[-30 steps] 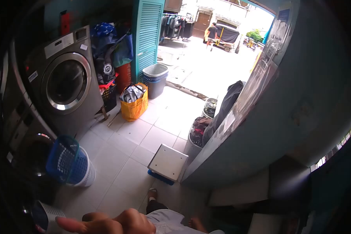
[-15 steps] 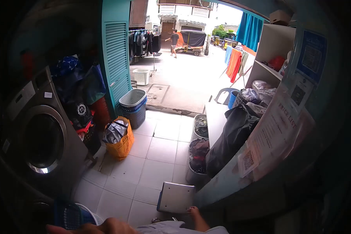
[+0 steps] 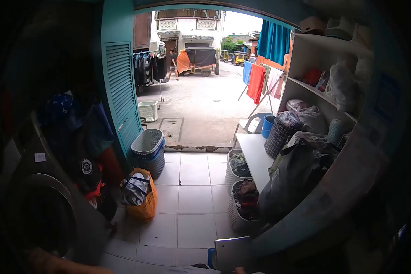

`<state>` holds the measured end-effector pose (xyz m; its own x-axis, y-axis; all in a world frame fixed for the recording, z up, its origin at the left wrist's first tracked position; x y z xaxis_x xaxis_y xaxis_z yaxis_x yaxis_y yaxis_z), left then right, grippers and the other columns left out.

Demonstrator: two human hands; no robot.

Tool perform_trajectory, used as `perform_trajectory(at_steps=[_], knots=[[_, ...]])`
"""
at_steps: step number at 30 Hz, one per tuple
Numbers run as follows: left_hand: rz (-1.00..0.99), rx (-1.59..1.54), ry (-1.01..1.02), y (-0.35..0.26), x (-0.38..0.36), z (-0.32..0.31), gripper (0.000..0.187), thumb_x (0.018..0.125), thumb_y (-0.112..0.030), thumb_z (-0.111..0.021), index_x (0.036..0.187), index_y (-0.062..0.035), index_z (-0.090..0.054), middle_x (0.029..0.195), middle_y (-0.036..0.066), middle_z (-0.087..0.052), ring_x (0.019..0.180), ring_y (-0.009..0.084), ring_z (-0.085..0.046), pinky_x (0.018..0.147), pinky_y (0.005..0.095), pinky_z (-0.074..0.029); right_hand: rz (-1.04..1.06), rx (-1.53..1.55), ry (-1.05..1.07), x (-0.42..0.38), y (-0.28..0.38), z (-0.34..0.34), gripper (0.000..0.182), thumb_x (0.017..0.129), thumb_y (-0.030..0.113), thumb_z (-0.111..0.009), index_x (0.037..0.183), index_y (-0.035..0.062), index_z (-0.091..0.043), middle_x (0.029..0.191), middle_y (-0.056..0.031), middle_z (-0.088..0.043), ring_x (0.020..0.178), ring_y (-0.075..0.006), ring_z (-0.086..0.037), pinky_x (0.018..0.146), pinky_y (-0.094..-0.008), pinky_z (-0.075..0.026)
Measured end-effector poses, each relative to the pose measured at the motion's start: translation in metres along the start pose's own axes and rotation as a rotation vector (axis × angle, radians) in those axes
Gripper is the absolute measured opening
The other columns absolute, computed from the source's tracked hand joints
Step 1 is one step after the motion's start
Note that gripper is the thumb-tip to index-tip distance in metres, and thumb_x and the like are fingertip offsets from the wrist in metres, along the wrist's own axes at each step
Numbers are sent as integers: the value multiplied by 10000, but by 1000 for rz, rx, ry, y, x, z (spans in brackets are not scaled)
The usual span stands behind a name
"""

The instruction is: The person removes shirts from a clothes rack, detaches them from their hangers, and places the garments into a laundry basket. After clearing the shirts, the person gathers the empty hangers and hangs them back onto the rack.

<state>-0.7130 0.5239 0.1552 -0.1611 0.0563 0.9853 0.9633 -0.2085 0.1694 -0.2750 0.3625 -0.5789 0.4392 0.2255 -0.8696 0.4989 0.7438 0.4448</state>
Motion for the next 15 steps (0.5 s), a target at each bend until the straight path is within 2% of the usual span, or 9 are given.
perform_trajectory(at_steps=[1, 2, 3, 4, 5, 6, 9, 12, 15], knots=[[-5, 43, -166, -4, -4, 29, 127, 874, -243, -541, 854, -126, -585, 819, 20, -611, 740, 129, -547, 635, 210, -411, -37, 17, -9, -5, -10, -7, 279, 853, 61, -405, 1130, 40, -435, 935, -216, -595, 815, -360, -610, 708, -499, -510], [153, 205, -291, -30, -24, 51, 459, 918, -471, -305, 867, -74, -528, 825, 50, -468, 718, 136, -449, 589, 292, -346, -57, 32, -9, -7, -16, -19, 277, 854, 62, -405, 1129, 41, -434, 934, -214, -595, 813, -359, -610, 706, -498, -510], [166, 493, -445, -26, -32, 77, 284, 929, -357, -360, 827, -106, -447, 703, 10, -431, 611, 113, -410, 531, 274, -326, -66, 47, -4, -9, -18, -32, 275, 855, 63, -405, 1128, 42, -434, 933, -213, -595, 812, -358, -610, 704, -496, -510], [137, 664, -686, -19, -45, 100, 151, 899, -240, -468, 842, -113, -409, 665, 16, -418, 566, 114, -388, 517, 260, -325, -67, 60, 6, -11, -18, -45, 273, 856, 65, -404, 1127, 43, -434, 932, -211, -595, 810, -357, -610, 702, -495, -510], [317, 947, -534, -1, -43, 120, 173, 861, -205, -541, 799, -119, -404, 660, 20, -418, 570, 109, -400, 502, 244, -340, -67, 72, 11, -14, -17, -57, 271, 857, 66, -404, 1126, 44, -433, 930, -209, -595, 808, -357, -610, 700, -494, -510], [411, 1165, -499, 4, -46, 137, 202, 843, -240, -564, 778, -121, -414, 664, 29, -445, 572, 111, -424, 505, 234, -359, -64, 83, 18, -17, -13, -68, 268, 858, 67, -404, 1124, 45, -433, 929, -208, -595, 807, -356, -610, 699, -493, -510], [317, 1528, -226, 2, -47, 170, 246, 797, -311, -605, 747, -130, -446, 676, 37, -492, 563, 108, -442, 504, 219, -371, -59, 106, 33, -18, 4, -96, 262, 862, 71, -403, 1121, 48, -432, 925, -203, -596, 802, -353, -611, 693, -489, -511], [271, 1532, -202, 0, -51, 208, 248, 799, -333, -600, 753, -131, -464, 683, 35, -498, 572, 110, -448, 505, 221, -376, -80, 109, 20, -8, 25, -109, 256, 865, 74, -402, 1118, 51, -431, 922, -198, -596, 797, -351, -611, 688, -485, -511], [313, 1486, -146, 7, -59, 259, 243, 802, -333, -591, 768, -123, -474, 706, 42, -510, 584, 114, -451, 509, 227, -380, -117, 118, 7, 13, 55, -119, 250, 868, 78, -401, 1115, 54, -430, 918, -193, -596, 793, -349, -611, 682, -481, -512]])
Point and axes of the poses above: each hand's wrist, its own x-axis towards the middle knuckle, its own z-axis out of the back of the hand, y = z × x, the point moved 6 cm from there along x, towards the middle knuckle
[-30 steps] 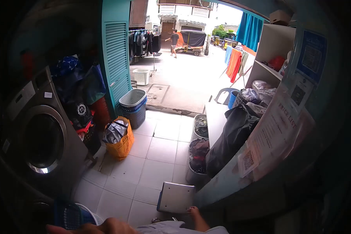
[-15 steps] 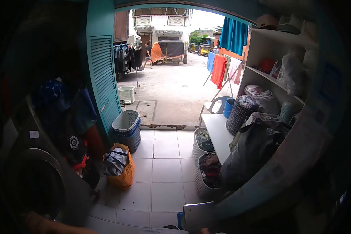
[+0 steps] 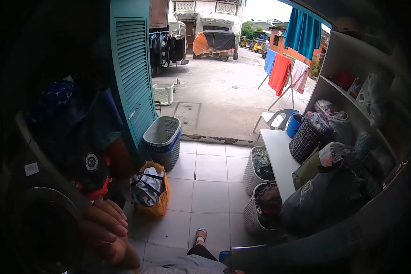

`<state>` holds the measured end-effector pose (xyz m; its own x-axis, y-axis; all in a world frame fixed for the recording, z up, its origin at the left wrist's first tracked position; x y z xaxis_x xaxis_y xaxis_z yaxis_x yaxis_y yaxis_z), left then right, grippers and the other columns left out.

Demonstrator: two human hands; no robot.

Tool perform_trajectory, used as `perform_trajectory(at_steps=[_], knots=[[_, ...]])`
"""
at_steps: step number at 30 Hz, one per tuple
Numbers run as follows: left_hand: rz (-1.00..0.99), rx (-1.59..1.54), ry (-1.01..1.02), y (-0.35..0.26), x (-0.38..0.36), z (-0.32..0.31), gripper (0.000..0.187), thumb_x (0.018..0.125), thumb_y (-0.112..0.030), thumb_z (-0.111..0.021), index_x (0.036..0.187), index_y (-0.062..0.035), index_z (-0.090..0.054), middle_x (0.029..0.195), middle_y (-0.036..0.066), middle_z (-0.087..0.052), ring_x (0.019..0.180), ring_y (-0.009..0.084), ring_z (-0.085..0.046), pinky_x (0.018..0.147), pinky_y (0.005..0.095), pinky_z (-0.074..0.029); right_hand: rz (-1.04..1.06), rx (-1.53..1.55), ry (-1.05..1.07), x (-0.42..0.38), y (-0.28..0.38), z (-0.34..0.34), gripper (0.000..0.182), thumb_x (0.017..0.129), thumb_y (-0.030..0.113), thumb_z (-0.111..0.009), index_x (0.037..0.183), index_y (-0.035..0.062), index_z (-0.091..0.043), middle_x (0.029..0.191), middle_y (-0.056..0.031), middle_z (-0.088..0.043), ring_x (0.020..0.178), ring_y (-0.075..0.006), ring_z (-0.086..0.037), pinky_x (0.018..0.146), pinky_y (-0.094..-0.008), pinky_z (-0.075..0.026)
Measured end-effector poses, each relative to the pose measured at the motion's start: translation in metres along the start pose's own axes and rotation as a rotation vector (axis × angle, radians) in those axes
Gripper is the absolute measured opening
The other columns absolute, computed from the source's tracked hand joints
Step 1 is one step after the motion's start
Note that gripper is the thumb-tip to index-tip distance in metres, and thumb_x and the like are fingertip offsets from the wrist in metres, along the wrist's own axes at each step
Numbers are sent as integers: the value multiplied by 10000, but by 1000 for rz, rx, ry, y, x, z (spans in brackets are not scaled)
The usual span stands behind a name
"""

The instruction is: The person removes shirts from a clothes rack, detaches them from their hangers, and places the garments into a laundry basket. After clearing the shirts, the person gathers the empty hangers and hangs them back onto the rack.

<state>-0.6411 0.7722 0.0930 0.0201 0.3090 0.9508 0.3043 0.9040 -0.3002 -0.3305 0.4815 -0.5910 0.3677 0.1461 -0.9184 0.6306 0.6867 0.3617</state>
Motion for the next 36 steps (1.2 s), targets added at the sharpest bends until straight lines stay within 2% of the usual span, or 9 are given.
perform_trajectory(at_steps=[8, 10, 12, 13, 15, 18, 21, 25, 36], knots=[[-13, 119, -99, 176, 17, -7, 228, 805, -298, -597, 831, -94, -498, 774, 79, -552, 639, 148, -510, 593, 249, -430, 30, -34, 22, 99, 196, -56, 233, 876, 88, -399, 1106, 62, -427, 908, -179, -597, 780, -342, -612, 667, -471, -513], [105, 129, -76, 234, 38, -18, 323, 806, -328, -607, 961, -78, -474, 885, 123, -547, 702, 169, -545, 626, 267, -449, 137, -51, 40, 122, 279, -82, 229, 878, 90, -398, 1104, 64, -427, 906, -176, -597, 777, -341, -612, 664, -468, -513], [94, -88, -92, 274, 70, -23, 616, 783, -415, -621, 1216, -49, -379, 1097, 231, -503, 920, 253, -598, 673, 283, -520, 320, -50, 98, 103, 378, -114, 197, 890, 124, -410, 1080, 81, -444, 891, -108, -604, 736, -232, -597, 583, -360, -490], [-44, -183, 90, 284, 89, -28, 668, 877, -408, -474, 1358, -11, -235, 1347, 273, -288, 1111, 283, -488, 725, 314, -466, 416, -60, 119, 99, 421, -127, 238, 855, 122, -426, 1087, 75, -446, 881, -113, -600, 735, -211, -600, 597, -348, -490], [-84, -389, 119, 292, 123, -23, 660, 878, -433, -450, 1348, -8, -264, 1424, 271, -101, 1290, 360, -242, 923, 430, -382, 522, -115, 159, 97, 488, -154, 210, 868, 145, -441, 1070, 92, -466, 897, -93, -602, 740, -198, -596, 581, -331, -480], [-215, -360, -4, 319, 148, -15, 633, 865, -466, -411, 1302, -10, -358, 1428, 274, -72, 1308, 433, -118, 996, 534, -278, 565, -132, 174, 89, 548, -185, 222, 864, 148, -445, 1077, 91, -463, 904, -91, -601, 742, -199, -596, 566, -316, -469], [-447, -293, -42, 363, 167, -28, 625, 856, -485, -377, 1265, -14, -416, 1426, 279, -76, 1301, 480, -54, 1014, 589, -203, 502, -100, 136, 109, 558, -207, 253, 859, 138, -434, 1104, 76, -450, 935, -111, -598, 759, -223, -597, 615, -346, -473], [-427, -183, -299, 438, 189, -7, 615, 841, -490, -302, 1212, -36, -487, 1404, 294, -133, 1267, 534, -80, 1020, 627, -120, 250, 6, 67, 157, 495, -196, 217, 854, 119, -459, 1060, 52, -454, 890, -110, -599, 803, -297, -616, 626, -389, -512], [-370, -161, -104, 685, 231, -41, 585, 851, -461, -299, 1231, -50, -471, 1397, 290, -157, 1270, 498, -124, 1011, 589, -165, -88, 248, -105, 179, 555, -223, 237, 864, 141, -445, 1087, 59, -444, 893, -124, -595, 762, -276, -603, 606, -382, -499]])
Point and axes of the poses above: each hand's wrist, its own x-axis towards the middle knuckle, its own z-axis out of the back of the hand, y = z × x, the point moved 6 cm from there along x, towards the middle knuckle
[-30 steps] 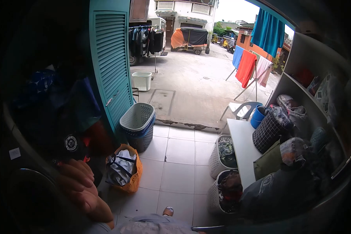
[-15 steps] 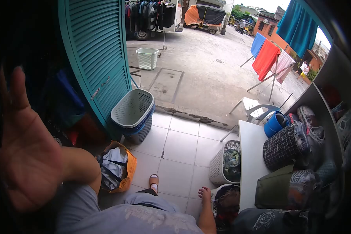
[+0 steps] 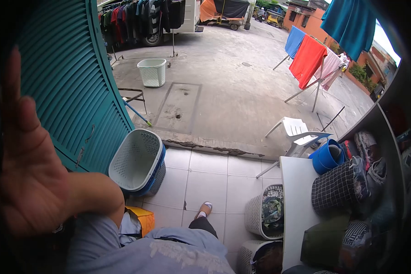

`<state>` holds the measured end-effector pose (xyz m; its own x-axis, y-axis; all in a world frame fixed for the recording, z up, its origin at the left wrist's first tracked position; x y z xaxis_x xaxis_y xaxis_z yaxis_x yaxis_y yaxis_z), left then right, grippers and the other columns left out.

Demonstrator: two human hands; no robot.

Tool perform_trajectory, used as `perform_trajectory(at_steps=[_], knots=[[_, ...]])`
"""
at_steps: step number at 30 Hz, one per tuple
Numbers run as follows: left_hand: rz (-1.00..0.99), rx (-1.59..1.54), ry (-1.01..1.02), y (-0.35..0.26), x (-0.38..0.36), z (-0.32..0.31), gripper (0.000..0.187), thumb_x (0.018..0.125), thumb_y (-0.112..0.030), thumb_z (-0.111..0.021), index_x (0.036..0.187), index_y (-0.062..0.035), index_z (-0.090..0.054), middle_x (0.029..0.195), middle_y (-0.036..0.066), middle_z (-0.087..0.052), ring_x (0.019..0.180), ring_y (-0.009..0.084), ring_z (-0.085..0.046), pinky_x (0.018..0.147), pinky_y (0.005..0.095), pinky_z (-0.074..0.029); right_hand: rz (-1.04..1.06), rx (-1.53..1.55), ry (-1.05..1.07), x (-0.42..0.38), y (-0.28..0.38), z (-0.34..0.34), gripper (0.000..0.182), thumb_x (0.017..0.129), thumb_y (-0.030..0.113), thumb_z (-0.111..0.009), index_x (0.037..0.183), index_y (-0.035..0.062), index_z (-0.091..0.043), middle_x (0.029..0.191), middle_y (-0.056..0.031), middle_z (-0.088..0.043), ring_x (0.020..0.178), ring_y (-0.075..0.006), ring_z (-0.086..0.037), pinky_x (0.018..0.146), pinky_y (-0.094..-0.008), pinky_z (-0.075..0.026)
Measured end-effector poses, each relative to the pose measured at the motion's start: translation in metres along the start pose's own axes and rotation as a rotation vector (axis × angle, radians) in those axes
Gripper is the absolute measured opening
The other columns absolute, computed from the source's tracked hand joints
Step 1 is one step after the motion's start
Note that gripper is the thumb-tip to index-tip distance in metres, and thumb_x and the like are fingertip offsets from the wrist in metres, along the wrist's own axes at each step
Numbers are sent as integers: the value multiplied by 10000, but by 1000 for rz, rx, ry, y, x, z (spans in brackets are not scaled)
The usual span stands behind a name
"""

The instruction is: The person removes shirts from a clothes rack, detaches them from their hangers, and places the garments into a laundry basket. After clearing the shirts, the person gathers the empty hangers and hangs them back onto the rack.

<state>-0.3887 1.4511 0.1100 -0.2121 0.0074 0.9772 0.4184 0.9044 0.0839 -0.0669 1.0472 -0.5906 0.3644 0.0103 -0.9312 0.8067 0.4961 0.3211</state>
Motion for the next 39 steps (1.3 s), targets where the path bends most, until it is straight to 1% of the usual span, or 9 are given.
perform_trajectory(at_steps=[12, 17, 20, 21, 25, 29, 35, 38, 39], knots=[[-92, 172, -24, 251, -16, -14, 555, 861, -429, -297, 1251, -66, -454, 1390, 286, -183, 1273, 458, -173, 1002, 548, -214, 139, -111, 58, 84, 310, -161, 260, 876, 165, -430, 1117, 67, -433, 898, -138, -591, 716, -253, -589, 583, -375, -485], [-173, 316, -98, 317, -22, 17, 543, 866, -416, -295, 1259, -73, -446, 1387, 284, -194, 1274, 441, -193, 998, 530, -234, 482, -405, 146, 78, 507, -333, 235, 851, 157, -435, 1075, 89, -455, 879, -113, -595, 713, -228, -585, 580, -335, -472], [-282, 481, -340, 357, -36, 52, 537, 868, -408, -295, 1264, -77, -442, 1385, 283, -201, 1275, 431, -205, 995, 520, -246, 635, -468, 278, 66, 587, -449, 220, 861, 160, -439, 1068, 88, -464, 899, -107, -602, 725, -206, -588, 591, -330, -473], [-309, 541, -390, 372, -41, 63, 535, 869, -405, -294, 1266, -78, -440, 1384, 282, -203, 1275, 428, -209, 994, 516, -250, 659, -468, 321, 58, 600, -482, 215, 864, 160, -442, 1064, 89, -468, 903, -104, -604, 726, -200, -588, 593, -329, -473], [-286, 561, 178, 432, -55, 110, 469, 881, -384, -324, 1281, -166, -436, 1351, 166, -295, 1168, 287, -323, 874, 391, -327, 609, -479, 397, 47, 608, -579, 204, 863, 175, -470, 1051, 96, -482, 898, -98, -617, 735, -201, -600, 592, -329, -474], [-120, 483, 239, 516, -41, 140, 433, 870, -420, -376, 1235, -213, -483, 1226, 77, -378, 1033, 218, -353, 798, 340, -331, 441, -772, 503, 92, 573, -615, 239, 841, 177, -498, 1063, 87, -501, 914, -131, -623, 768, -229, -609, 626, -411, -491], [-57, 467, 128, 635, -57, 168, 261, 839, -386, -522, 1060, -248, -543, 1094, -38, -414, 971, 145, -362, 731, 303, -348, 87, -624, 215, 109, 607, -649, 241, 854, 174, -482, 1075, 78, -482, 907, -132, -612, 769, -239, -609, 627, -392, -496], [-100, 628, 203, 693, -73, 170, 218, 850, -307, -527, 1032, -190, -552, 1049, -3, -487, 935, 150, -444, 717, 286, -400, 24, -551, 158, 121, 649, -682, 242, 860, 173, -474, 1081, 74, -473, 903, -132, -606, 769, -243, -609, 627, -383, -499], [-236, 650, 152, 714, -73, 166, 156, 874, -240, -549, 959, -111, -527, 856, 29, -541, 735, 155, -517, 615, 277, -464, 14, -535, 147, 128, 665, -698, 242, 862, 172, -471, 1083, 72, -469, 902, -132, -604, 769, -245, -609, 627, -380, -500]])
Point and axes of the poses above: each hand's wrist, its own x-axis towards the middle knuckle, its own z-axis out of the back of the hand, y = z × x, the point moved 6 cm from there along x, towards the middle knuckle
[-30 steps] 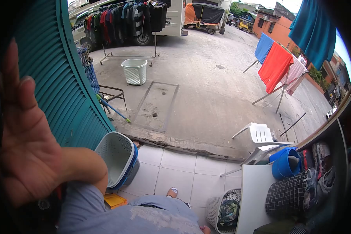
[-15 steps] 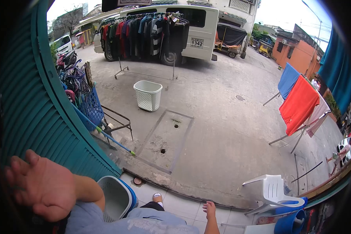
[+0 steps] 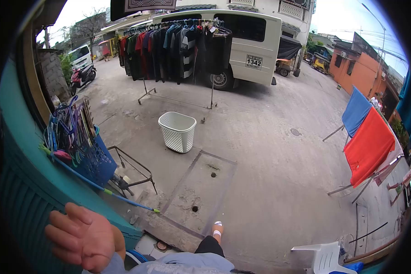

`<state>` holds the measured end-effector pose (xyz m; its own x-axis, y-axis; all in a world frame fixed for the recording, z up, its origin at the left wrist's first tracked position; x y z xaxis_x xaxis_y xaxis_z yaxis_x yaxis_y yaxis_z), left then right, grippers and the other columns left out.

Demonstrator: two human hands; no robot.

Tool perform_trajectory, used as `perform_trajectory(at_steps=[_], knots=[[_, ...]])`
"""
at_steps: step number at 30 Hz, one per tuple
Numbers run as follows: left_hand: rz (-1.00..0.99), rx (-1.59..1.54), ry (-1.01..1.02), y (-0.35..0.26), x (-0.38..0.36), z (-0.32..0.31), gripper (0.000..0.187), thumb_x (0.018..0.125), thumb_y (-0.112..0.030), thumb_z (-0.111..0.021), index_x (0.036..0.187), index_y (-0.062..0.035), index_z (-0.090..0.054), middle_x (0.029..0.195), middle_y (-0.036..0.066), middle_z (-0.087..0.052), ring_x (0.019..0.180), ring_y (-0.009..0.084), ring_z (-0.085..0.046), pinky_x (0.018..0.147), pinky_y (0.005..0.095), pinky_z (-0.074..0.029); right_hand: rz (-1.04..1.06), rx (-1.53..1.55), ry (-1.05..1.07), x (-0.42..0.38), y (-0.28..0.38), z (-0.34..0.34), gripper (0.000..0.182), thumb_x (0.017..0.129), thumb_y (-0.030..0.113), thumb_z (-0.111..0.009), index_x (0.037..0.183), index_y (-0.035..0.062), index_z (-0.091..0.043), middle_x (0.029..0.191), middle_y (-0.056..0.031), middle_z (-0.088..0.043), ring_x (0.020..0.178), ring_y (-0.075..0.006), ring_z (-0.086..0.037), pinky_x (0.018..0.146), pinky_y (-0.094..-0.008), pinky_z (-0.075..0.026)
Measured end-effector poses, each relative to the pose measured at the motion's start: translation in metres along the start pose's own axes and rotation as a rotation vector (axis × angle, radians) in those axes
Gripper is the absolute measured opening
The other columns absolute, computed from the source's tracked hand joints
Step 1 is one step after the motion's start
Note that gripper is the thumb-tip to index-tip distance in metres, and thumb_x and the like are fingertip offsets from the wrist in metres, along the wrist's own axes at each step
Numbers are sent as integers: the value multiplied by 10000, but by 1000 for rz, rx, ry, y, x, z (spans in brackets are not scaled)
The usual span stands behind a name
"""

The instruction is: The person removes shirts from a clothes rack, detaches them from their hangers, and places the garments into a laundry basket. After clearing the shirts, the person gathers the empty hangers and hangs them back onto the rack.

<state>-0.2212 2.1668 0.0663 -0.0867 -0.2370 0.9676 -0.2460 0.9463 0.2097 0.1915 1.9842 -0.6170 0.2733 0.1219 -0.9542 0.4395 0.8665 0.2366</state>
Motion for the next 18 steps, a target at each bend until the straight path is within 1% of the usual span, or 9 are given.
perform_trajectory(at_steps=[3, 4, 6, 7, 10, 12, 13, 14, 18], knots=[[59, 70, 190, 48, -19, -25, 199, 881, -260, -539, 1002, -114, -479, 868, 31, -477, 725, 171, -491, 621, 306, -480, -10, 23, -13, 33, 83, -16, 243, 869, 171, -463, 1089, 68, -460, 898, -133, -599, 770, -250, -609, 627, -370, -502], [59, 97, 163, 67, -27, -39, 198, 876, -280, -548, 959, -112, -483, 848, 29, -494, 721, 169, -495, 597, 299, -463, 5, 21, -8, 45, 120, -25, 244, 871, 170, -461, 1091, 66, -457, 897, -133, -597, 770, -251, -609, 627, -367, -503], [44, 86, 162, 108, -38, -69, 211, 876, -297, -544, 959, -114, -480, 841, 28, -500, 716, 166, -492, 580, 293, -448, 78, 17, 5, 62, 206, -44, 245, 875, 169, -455, 1095, 63, -451, 894, -133, -593, 770, -254, -609, 627, -361, -505], [52, 59, 187, 128, -41, -83, 217, 877, -305, -542, 960, -115, -479, 837, 27, -502, 713, 164, -491, 571, 289, -441, 153, 13, 19, 69, 250, -52, 245, 877, 169, -453, 1097, 62, -448, 893, -133, -591, 770, -256, -608, 627, -358, -505], [78, 56, 178, 177, -49, -119, 234, 871, -331, -544, 937, -113, -486, 819, 18, -510, 701, 160, -485, 564, 286, -422, 640, 83, 148, 25, 422, -119, 243, 882, 171, -427, 1105, 76, -446, 906, -120, -601, 729, -193, -583, 575, -314, -473], [115, 33, 163, 204, -58, -131, 226, 868, -327, -547, 910, -112, -493, 810, 15, -513, 697, 159, -482, 574, 294, -416, 770, -15, 170, -10, 509, -163, 223, 879, 160, -425, 1084, 82, -467, 902, -101, -604, 742, -181, -582, 599, -302, -470], [140, 21, 160, 215, -62, -136, 223, 866, -326, -548, 897, -111, -497, 805, 13, -514, 696, 158, -480, 578, 297, -413, 810, -66, 190, -15, 539, -183, 216, 879, 156, -425, 1077, 83, -473, 903, -95, -606, 741, -179, -581, 606, -297, -468], [247, 43, 101, 225, -65, -142, 179, 846, -288, -575, 864, -122, -511, 781, -8, -510, 694, 149, -481, 610, 306, -398, 798, -92, 232, -23, 561, -203, 212, 880, 156, -425, 1073, 86, -474, 904, -94, -607, 745, -179, -581, 611, -300, -468], [166, 1, 36, 275, -75, -145, 120, 815, -242, -590, 849, -147, -525, 765, -42, -497, 686, 129, -478, 653, 301, -378, 709, -171, 334, -19, 597, -268, 193, 884, 158, -427, 1062, 102, -477, 909, -92, -610, 757, -183, -584, 627, -320, -472]])
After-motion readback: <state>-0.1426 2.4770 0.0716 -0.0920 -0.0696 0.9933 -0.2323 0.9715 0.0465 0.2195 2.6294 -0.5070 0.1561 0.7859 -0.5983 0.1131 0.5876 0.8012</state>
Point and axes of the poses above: each hand's wrist, its own x-axis towards the middle knuckle, its own z-axis out of the back of the hand, y = z × x, the point moved 6 cm from there along x, towards the middle knuckle
